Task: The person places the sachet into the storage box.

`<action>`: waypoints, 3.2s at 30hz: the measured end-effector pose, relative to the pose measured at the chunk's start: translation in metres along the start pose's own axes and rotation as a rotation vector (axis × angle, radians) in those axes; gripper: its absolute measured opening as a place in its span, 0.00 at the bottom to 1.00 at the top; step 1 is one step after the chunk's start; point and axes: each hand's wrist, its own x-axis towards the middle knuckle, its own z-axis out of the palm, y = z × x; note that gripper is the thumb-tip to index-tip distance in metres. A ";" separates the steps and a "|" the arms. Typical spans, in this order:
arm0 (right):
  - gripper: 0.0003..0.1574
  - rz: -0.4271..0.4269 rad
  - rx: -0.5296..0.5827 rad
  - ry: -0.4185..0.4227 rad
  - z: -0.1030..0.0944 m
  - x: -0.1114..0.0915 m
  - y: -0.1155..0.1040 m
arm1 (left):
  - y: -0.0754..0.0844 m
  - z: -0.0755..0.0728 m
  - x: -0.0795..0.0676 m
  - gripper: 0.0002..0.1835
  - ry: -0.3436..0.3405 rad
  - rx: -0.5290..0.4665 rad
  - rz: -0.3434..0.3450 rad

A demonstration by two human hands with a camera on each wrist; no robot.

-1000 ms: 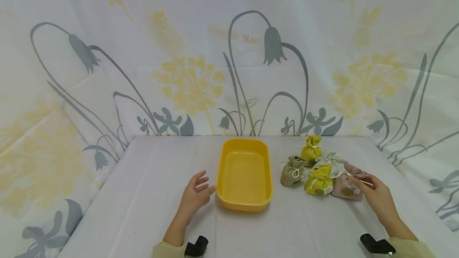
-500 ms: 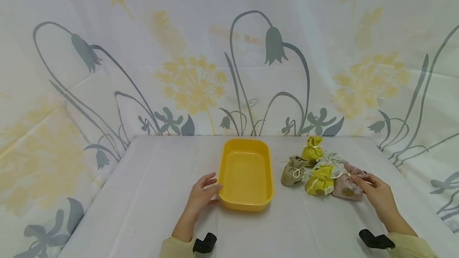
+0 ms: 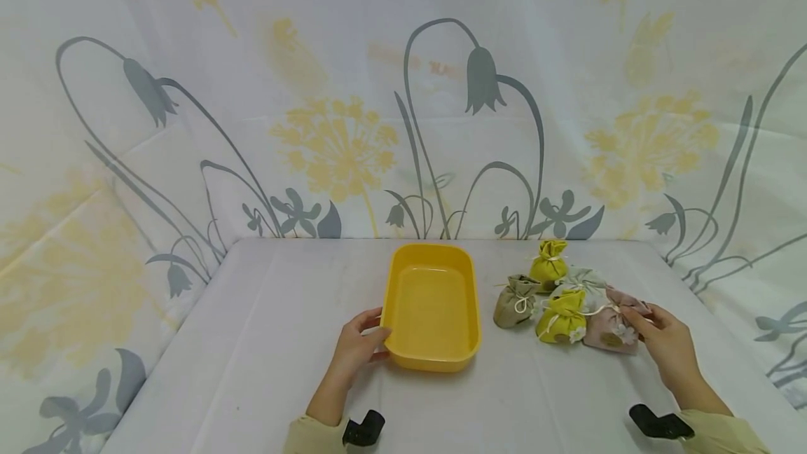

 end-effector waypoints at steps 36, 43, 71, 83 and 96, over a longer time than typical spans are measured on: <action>0.03 -0.093 0.248 0.149 -0.004 -0.043 -0.027 | 0.004 0.011 -0.006 0.24 0.009 -0.049 -0.006; 0.04 -0.164 0.284 0.089 0.007 -0.056 -0.055 | 0.004 0.011 -0.006 0.24 0.009 -0.050 -0.014; 0.19 -0.263 0.255 -0.041 0.083 -0.058 -0.114 | 0.001 0.010 -0.005 0.25 -0.007 -0.046 -0.011; 0.26 -0.220 0.264 -0.208 0.109 -0.045 -0.152 | 0.003 0.009 -0.007 0.25 -0.015 -0.047 -0.012; 0.24 -0.107 0.282 -0.353 0.140 -0.009 -0.179 | 0.001 0.007 -0.006 0.26 -0.024 -0.056 0.000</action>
